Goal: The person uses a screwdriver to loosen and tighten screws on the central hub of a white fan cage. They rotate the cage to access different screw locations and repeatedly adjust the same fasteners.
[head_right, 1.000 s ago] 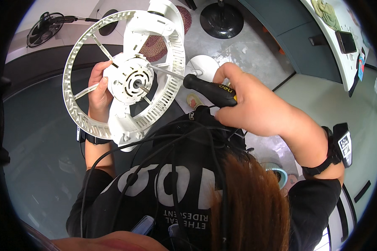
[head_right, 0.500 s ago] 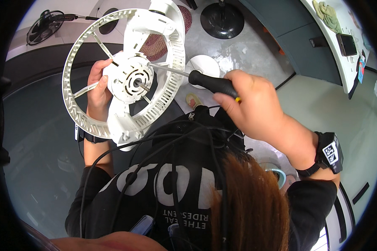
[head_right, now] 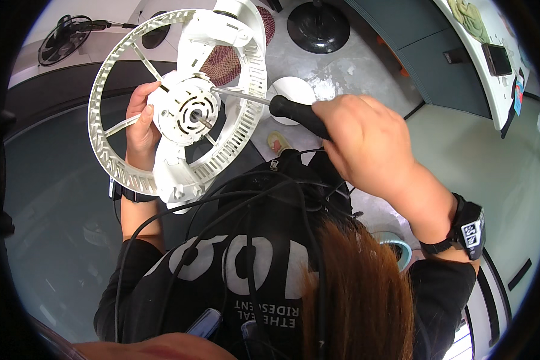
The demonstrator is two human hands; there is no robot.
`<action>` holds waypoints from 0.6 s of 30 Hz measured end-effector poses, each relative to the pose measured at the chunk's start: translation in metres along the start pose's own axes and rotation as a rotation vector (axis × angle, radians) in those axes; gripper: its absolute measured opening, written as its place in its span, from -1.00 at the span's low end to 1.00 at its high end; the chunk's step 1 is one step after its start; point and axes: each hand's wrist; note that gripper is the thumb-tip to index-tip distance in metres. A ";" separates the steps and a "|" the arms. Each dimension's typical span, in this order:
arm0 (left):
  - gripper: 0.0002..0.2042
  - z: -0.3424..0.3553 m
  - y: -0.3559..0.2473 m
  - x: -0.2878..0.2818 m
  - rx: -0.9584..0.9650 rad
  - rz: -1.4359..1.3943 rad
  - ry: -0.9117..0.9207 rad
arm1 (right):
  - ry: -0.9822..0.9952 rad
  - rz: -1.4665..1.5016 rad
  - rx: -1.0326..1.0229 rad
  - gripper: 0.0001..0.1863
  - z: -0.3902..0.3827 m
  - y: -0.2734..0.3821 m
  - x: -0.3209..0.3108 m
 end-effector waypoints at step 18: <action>-0.63 0.002 0.003 -0.001 0.012 -0.021 0.010 | 0.447 1.091 0.978 -0.79 0.005 0.023 -0.005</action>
Point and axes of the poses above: each hand's wrist, its own z-axis towards the middle knuckle, its own x-axis out of the palm, y = z × x, and after that the axes turned 1 degree about x, right-handed
